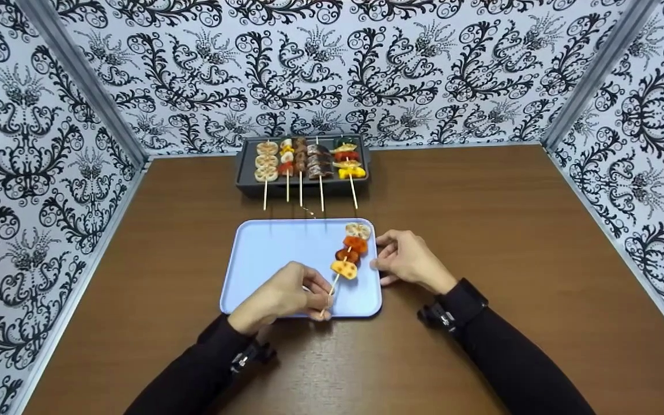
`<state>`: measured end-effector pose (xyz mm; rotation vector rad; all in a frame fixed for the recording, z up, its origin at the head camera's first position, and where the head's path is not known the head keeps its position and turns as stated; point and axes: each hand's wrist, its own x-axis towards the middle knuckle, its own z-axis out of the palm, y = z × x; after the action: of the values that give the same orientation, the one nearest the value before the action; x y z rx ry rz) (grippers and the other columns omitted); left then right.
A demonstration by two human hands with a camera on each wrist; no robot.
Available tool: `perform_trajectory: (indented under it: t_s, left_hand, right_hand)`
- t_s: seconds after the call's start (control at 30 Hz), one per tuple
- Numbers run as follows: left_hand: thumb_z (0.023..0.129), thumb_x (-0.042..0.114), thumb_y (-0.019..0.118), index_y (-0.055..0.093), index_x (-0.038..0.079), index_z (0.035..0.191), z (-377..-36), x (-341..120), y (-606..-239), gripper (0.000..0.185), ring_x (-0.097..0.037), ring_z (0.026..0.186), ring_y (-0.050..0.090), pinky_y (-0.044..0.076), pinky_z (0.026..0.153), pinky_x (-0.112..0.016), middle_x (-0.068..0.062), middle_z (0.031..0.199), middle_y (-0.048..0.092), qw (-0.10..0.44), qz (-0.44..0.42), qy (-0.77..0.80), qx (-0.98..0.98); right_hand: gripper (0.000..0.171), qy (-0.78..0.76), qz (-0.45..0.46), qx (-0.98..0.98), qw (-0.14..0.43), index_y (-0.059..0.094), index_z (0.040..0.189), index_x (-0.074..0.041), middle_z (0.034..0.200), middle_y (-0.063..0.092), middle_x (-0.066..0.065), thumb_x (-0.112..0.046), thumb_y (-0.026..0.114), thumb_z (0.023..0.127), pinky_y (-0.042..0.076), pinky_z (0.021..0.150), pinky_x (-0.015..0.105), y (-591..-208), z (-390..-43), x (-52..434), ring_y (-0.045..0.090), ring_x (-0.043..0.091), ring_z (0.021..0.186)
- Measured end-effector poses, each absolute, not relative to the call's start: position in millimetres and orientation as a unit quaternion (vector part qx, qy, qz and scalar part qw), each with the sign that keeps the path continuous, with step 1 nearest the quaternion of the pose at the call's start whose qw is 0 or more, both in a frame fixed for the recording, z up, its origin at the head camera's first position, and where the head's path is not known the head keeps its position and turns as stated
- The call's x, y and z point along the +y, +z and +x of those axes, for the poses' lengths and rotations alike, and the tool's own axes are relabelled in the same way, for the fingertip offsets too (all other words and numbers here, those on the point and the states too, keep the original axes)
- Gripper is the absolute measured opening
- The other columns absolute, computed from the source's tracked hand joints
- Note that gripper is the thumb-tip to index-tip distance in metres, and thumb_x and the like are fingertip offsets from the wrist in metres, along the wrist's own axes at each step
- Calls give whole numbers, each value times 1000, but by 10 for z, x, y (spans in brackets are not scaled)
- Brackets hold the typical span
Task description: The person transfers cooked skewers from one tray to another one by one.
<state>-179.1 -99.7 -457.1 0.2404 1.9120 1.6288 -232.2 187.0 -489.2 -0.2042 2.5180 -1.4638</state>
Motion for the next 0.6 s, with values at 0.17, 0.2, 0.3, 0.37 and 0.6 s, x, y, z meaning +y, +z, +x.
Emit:
perform_trajectory:
  t_s: [0.17,0.2,0.3,0.37,0.6]
  left_hand:
    - [87,-7,81,66,-12,104,-1757,-872,-4625,23,-25,70,75,68,68,-36,-19,90,68,305,75,616,722]
    - [87,-7,82,66,-12,104,-1750,-851,-4634,24,-25,70,75,68,68,-36,-19,91,69,305,74,614,724]
    - [85,-7,83,66,-12,105,-1733,-802,-4653,27,-26,69,75,68,68,-38,-19,91,70,305,73,608,729]
    - [85,-6,84,66,-11,105,-1724,-773,-4660,27,-25,69,75,68,67,-39,-19,91,70,304,75,603,734]
    - [84,-8,83,66,-12,104,-1699,-660,-4681,26,-25,66,75,68,67,-39,-19,90,71,303,75,610,729]
  right_hand:
    - [49,-523,-66,840,127,64,131,1,95,71,15,-7,85,87,66,58,40,-4880,-2311,1876,74,28,66]
    - [50,-532,-64,834,132,63,132,1,96,71,16,-6,84,88,66,59,41,-4881,-2310,1877,74,29,67]
    - [50,-549,-59,821,143,62,133,1,98,69,19,-4,83,88,67,61,43,-4884,-2311,1882,75,31,69]
    - [50,-554,-56,817,147,62,134,1,99,69,20,-3,82,88,67,62,43,-4890,-2312,1883,75,32,70]
    - [53,-566,-56,808,157,60,135,3,100,69,21,-2,82,88,67,64,44,-4869,-2318,1888,75,32,72]
